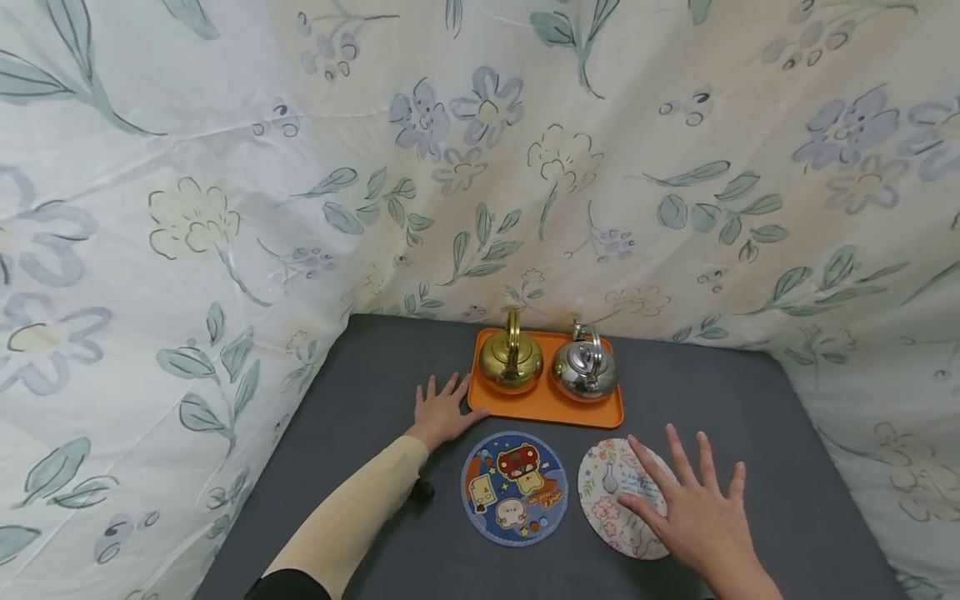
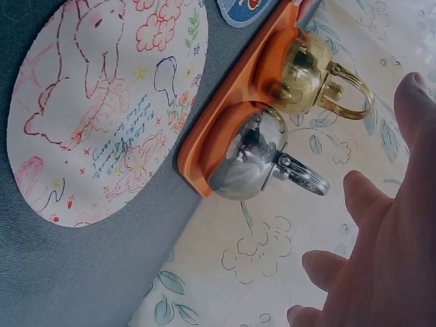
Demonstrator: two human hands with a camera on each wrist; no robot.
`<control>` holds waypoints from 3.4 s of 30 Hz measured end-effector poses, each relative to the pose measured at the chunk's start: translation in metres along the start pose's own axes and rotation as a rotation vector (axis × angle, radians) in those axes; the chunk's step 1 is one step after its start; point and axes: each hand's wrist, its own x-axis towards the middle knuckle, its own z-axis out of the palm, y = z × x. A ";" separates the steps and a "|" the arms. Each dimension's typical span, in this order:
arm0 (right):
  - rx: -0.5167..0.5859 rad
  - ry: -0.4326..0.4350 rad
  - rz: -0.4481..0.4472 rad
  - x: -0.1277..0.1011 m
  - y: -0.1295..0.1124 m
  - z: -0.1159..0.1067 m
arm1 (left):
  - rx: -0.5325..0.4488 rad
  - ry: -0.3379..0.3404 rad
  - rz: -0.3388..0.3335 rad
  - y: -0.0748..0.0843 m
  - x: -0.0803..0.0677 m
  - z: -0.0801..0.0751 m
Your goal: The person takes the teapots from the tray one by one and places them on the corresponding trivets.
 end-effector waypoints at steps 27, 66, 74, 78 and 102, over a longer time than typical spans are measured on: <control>0.129 0.023 -0.110 0.061 -0.018 -0.027 | -0.058 -0.023 -0.023 0.001 0.007 0.000; 0.193 0.024 -0.197 0.148 -0.084 -0.046 | -0.045 -0.013 -0.036 -0.002 0.009 0.005; 0.194 0.016 -0.208 0.161 -0.089 -0.043 | -0.047 -0.011 -0.034 -0.002 0.013 0.007; 0.195 0.014 -0.213 0.167 -0.093 -0.042 | -0.054 -0.013 -0.028 -0.001 0.010 0.004; 0.267 -0.023 -0.176 0.213 -0.122 -0.031 | -0.071 -0.006 -0.020 -0.003 0.007 0.005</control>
